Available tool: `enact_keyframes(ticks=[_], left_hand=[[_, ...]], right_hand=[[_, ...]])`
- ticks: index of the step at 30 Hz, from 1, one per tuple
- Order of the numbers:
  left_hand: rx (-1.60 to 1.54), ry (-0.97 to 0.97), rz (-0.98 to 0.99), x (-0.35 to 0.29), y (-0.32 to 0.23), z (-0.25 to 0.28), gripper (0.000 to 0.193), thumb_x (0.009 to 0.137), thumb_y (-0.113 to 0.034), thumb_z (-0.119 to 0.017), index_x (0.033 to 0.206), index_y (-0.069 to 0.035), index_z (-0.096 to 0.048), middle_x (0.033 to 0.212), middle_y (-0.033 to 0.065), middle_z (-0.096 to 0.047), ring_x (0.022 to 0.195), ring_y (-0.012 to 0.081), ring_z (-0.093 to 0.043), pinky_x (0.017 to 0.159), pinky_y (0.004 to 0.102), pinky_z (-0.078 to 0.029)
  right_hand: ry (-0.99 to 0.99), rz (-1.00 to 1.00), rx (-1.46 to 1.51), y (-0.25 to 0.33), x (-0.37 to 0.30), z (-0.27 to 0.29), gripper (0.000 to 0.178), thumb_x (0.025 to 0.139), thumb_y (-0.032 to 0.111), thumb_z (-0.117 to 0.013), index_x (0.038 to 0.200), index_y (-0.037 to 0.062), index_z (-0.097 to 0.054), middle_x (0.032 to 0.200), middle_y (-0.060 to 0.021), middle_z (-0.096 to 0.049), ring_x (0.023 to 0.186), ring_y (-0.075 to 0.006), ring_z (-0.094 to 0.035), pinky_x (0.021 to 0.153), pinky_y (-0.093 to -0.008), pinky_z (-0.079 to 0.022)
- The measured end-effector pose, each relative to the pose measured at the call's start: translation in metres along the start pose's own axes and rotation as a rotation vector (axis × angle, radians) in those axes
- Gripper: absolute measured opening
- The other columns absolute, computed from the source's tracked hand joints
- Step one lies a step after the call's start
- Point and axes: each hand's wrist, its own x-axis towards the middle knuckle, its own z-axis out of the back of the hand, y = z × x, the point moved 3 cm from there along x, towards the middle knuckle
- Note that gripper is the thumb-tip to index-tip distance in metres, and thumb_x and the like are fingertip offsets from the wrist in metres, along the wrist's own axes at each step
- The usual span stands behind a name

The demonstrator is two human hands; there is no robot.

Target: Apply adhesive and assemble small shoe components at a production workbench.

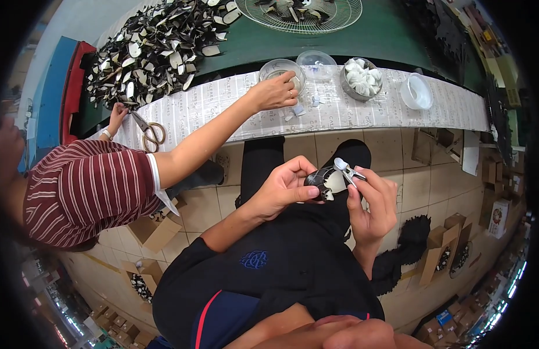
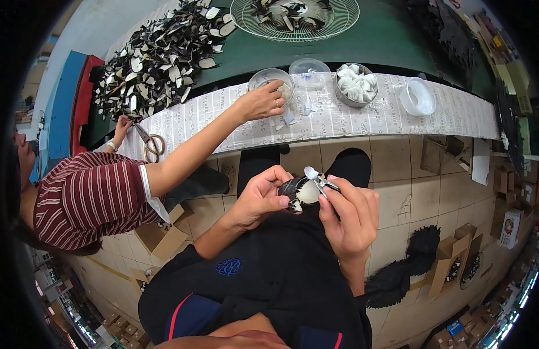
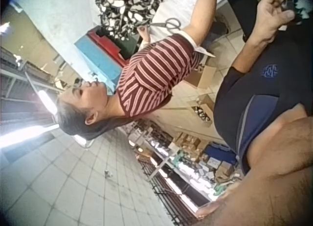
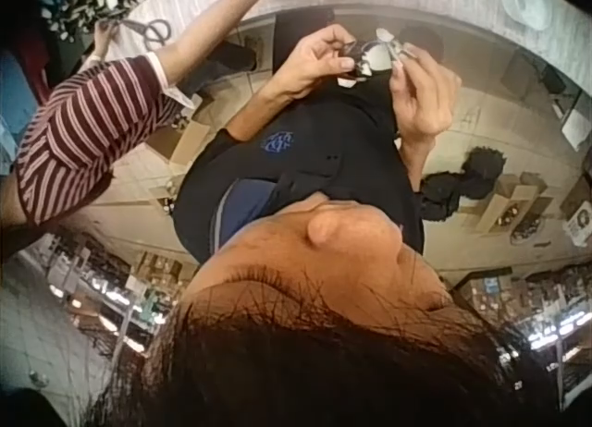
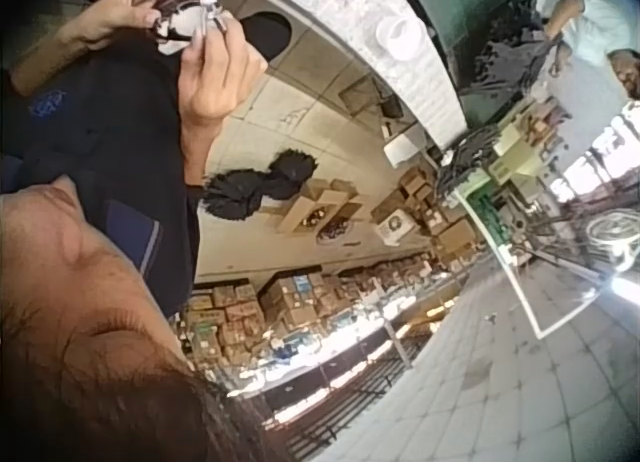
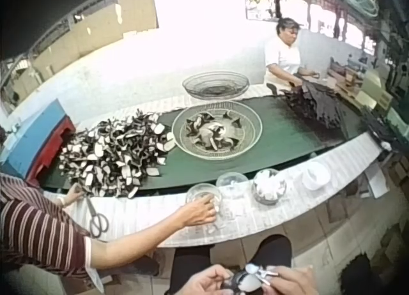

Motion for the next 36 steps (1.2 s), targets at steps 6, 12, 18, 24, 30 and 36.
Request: enact_keyframes(ticks=[6,12,18,24,30,36], left_hand=[[0.017,-0.057,0.002,-0.004,0.000,0.000,0.032,0.083,-0.008,-0.073,0.103,-0.003,-0.048,0.101,0.0070,-0.057,0.091,0.0140,-0.060,0.080,0.0321,-0.056],[0.124,-0.062,-0.070,-0.013,-0.008,-0.014,0.031,0.081,-0.004,-0.073,0.101,-0.002,-0.049,0.100,0.0070,-0.056,0.091,0.0119,-0.054,0.081,0.0256,-0.046],[0.061,0.116,-0.075,-0.021,-0.010,-0.025,0.032,0.081,0.000,-0.072,0.103,-0.001,-0.049,0.104,0.0098,-0.054,0.096,0.0133,-0.055,0.085,0.0264,-0.046],[-0.023,0.260,-0.020,-0.035,-0.010,-0.032,0.039,0.076,0.005,-0.075,0.105,0.002,-0.048,0.105,0.0168,-0.053,0.088,0.0144,-0.056,0.074,0.0235,-0.048],[-0.056,0.366,-0.012,-0.039,-0.008,-0.033,0.038,0.078,0.007,-0.073,0.107,0.003,-0.048,0.106,0.0138,-0.053,0.094,0.0144,-0.058,0.074,0.0229,-0.051],[-0.113,0.363,0.050,-0.045,-0.004,-0.030,0.042,0.076,0.006,-0.076,0.108,0.008,-0.050,0.105,0.0202,-0.055,0.086,0.0164,-0.060,0.071,0.0254,-0.052]], right_hand=[[-0.055,-0.048,0.019,-0.001,-0.005,0.006,0.018,0.076,0.001,-0.072,0.093,-0.0007,-0.065,0.095,-0.0132,-0.068,0.074,-0.0240,-0.059,0.067,-0.0318,-0.045],[-0.310,-0.425,0.478,-0.013,-0.024,0.012,0.012,0.091,0.007,-0.058,0.095,-0.0041,-0.058,0.101,-0.0238,-0.063,0.086,-0.0237,-0.061,0.078,-0.0327,-0.049],[-0.281,-0.457,0.936,-0.015,-0.019,0.007,0.020,0.097,0.021,-0.051,0.095,0.0015,-0.050,0.098,-0.0177,-0.058,0.084,-0.0214,-0.055,0.078,-0.0346,-0.044],[-0.163,-0.435,1.324,-0.008,-0.016,-0.009,0.029,0.102,0.036,-0.037,0.088,0.0101,-0.039,0.082,-0.0164,-0.060,0.076,-0.0285,-0.058,0.083,-0.0461,-0.040],[-0.012,-0.388,1.438,0.003,-0.015,-0.014,0.029,0.105,0.032,-0.023,0.089,0.0126,-0.038,0.076,-0.0199,-0.064,0.075,-0.0322,-0.061,0.089,-0.0475,-0.036],[-0.011,-0.426,1.430,0.009,-0.020,-0.017,0.028,0.105,0.032,-0.021,0.090,0.0140,-0.037,0.070,-0.0136,-0.064,0.071,-0.0283,-0.059,0.090,-0.0467,-0.034]])
